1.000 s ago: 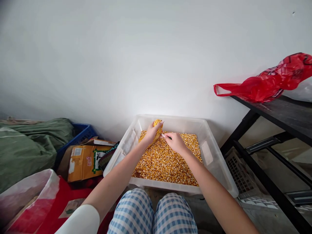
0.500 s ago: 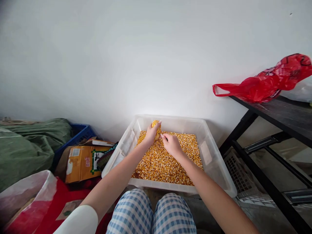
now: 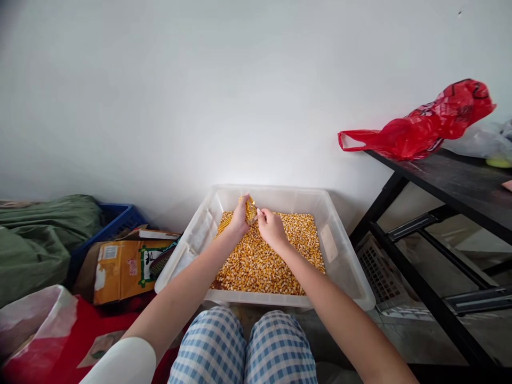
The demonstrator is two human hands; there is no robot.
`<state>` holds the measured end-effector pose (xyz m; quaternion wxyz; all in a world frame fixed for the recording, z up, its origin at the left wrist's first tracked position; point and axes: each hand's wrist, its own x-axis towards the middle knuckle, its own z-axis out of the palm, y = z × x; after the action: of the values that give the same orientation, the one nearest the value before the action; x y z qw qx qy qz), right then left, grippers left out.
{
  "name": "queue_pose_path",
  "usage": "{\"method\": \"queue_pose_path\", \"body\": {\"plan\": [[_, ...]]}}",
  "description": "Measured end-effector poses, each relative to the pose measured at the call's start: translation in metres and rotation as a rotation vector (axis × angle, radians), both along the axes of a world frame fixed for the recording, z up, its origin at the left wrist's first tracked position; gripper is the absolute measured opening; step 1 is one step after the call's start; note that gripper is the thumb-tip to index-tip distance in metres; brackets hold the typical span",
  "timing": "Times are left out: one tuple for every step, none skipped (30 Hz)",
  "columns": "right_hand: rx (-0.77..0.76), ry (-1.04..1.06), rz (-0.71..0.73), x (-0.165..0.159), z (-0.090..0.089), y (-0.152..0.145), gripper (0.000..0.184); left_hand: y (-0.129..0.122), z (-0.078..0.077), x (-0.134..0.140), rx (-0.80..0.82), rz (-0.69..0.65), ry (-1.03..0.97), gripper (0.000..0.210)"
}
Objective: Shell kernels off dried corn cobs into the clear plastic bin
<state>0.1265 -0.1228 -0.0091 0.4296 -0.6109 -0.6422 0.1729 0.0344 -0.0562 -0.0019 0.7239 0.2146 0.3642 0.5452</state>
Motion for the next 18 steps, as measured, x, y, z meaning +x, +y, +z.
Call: {"method": "queue_pose_path", "body": {"plan": [[-0.029, -0.011, 0.039, 0.005, 0.004, 0.001, 0.035, 0.001, 0.001, -0.001, 0.01, -0.023, 0.014, 0.033], [-0.058, -0.031, 0.082, 0.009, 0.007, 0.001, 0.035, 0.002, 0.002, -0.002, 0.023, -0.039, 0.041, 0.034], [-0.08, -0.052, 0.118, 0.013, 0.01, 0.001, 0.035, 0.003, 0.002, -0.003, 0.037, -0.049, 0.072, 0.034], [-0.094, -0.072, 0.139, 0.016, 0.013, 0.001, 0.034, 0.005, 0.001, -0.004, 0.047, -0.054, 0.094, 0.035], [-0.099, -0.084, 0.148, 0.019, 0.015, 0.0, 0.034, 0.006, 0.001, -0.005, 0.057, -0.052, 0.112, 0.036], [-0.097, -0.091, 0.152, 0.02, 0.017, -0.001, 0.034, 0.007, 0.0, -0.005, 0.066, -0.048, 0.126, 0.036], [-0.097, -0.095, 0.161, 0.021, 0.018, -0.002, 0.034, 0.008, -0.001, -0.006, 0.073, -0.047, 0.134, 0.037], [-0.102, -0.102, 0.175, 0.022, 0.018, -0.002, 0.034, 0.008, -0.002, -0.006, 0.077, -0.051, 0.138, 0.038], [-0.11, -0.112, 0.192, 0.022, 0.019, -0.003, 0.035, 0.008, -0.003, -0.006, 0.081, -0.06, 0.139, 0.038], [-0.118, -0.125, 0.206, 0.022, 0.019, -0.004, 0.035, 0.008, -0.003, -0.007, 0.086, -0.072, 0.139, 0.039], [-0.122, -0.141, 0.213, 0.022, 0.019, -0.004, 0.035, 0.008, -0.003, -0.007, 0.091, -0.086, 0.14, 0.039], [-0.12, -0.153, 0.212, 0.022, 0.019, -0.005, 0.035, 0.008, -0.003, -0.007, 0.098, -0.097, 0.142, 0.04], [-0.113, -0.16, 0.207, 0.022, 0.019, -0.005, 0.035, 0.008, -0.003, -0.008, 0.107, -0.104, 0.145, 0.041], [-0.106, -0.163, 0.202, 0.022, 0.02, -0.006, 0.035, 0.008, -0.002, -0.008, 0.115, -0.107, 0.148, 0.042], [-0.102, -0.164, 0.198, 0.022, 0.02, -0.006, 0.035, 0.008, -0.002, -0.008, 0.123, -0.109, 0.148, 0.043], [-0.099, -0.164, 0.195, 0.021, 0.02, -0.006, 0.035, 0.008, -0.002, -0.008, 0.129, -0.11, 0.149, 0.044], [-0.096, -0.163, 0.191, 0.02, 0.02, -0.006, 0.035, 0.008, -0.002, -0.009, 0.134, -0.109, 0.149, 0.045], [-0.093, -0.163, 0.187, 0.02, 0.019, -0.006, 0.034, 0.008, -0.002, -0.009, 0.142, -0.109, 0.15, 0.045]]}}
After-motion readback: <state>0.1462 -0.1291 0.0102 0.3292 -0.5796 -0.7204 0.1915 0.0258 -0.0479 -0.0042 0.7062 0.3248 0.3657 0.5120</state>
